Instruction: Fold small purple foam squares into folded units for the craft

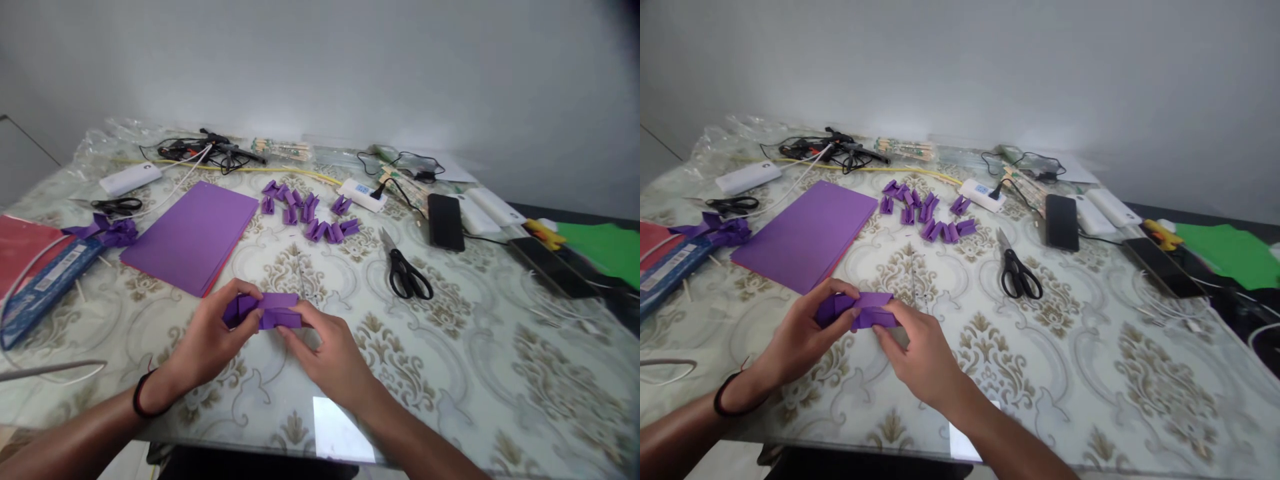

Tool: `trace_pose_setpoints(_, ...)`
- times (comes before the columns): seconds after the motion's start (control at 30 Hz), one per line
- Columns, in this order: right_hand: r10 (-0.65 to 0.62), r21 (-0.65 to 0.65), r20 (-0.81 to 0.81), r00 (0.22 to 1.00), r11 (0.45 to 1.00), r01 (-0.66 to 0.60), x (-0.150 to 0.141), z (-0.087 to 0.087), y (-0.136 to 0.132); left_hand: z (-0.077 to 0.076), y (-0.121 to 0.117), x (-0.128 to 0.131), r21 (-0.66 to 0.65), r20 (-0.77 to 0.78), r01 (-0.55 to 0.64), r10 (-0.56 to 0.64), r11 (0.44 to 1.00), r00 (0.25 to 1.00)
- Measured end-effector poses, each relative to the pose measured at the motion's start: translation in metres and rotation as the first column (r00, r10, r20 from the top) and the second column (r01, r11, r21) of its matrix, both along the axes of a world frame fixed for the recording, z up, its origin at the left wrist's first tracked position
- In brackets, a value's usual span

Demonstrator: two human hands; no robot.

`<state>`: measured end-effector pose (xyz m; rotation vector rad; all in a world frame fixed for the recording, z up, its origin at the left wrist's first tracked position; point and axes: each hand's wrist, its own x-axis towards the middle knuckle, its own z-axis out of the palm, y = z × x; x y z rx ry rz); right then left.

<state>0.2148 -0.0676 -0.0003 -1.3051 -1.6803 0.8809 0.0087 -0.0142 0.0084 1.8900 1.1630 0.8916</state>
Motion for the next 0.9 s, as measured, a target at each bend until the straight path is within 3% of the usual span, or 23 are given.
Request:
trace_pose_setpoints(0.2,0.027,-0.078,-0.109,0.994,0.996,-0.036,-0.0003,0.0016,0.0003,-0.0034,-0.0023,0.0003,0.051,0.025,0.0,-0.001,0.999,1.0)
trace_pose_setpoints(0.5,0.002,0.003,-0.078,0.997,1.0,-0.002,0.0,-0.0033,0.0002,-0.0021,-0.0034,-0.0005,0.084,0.003,0.04,-0.04,0.996,0.999)
trace_pose_setpoints(0.7,-0.039,-0.042,-0.046,0.998,0.998,0.037,0.0,-0.0039,0.0004,-0.003,-0.0027,-0.0006,0.116,0.032,0.038,-0.042,0.993,0.999)
trace_pose_setpoints(0.9,-0.038,0.023,-0.046,0.998,0.999,0.039,-0.0001,-0.0028,0.0003,-0.0022,-0.0024,-0.0005,0.08,0.056,0.051,-0.056,0.995,0.997)
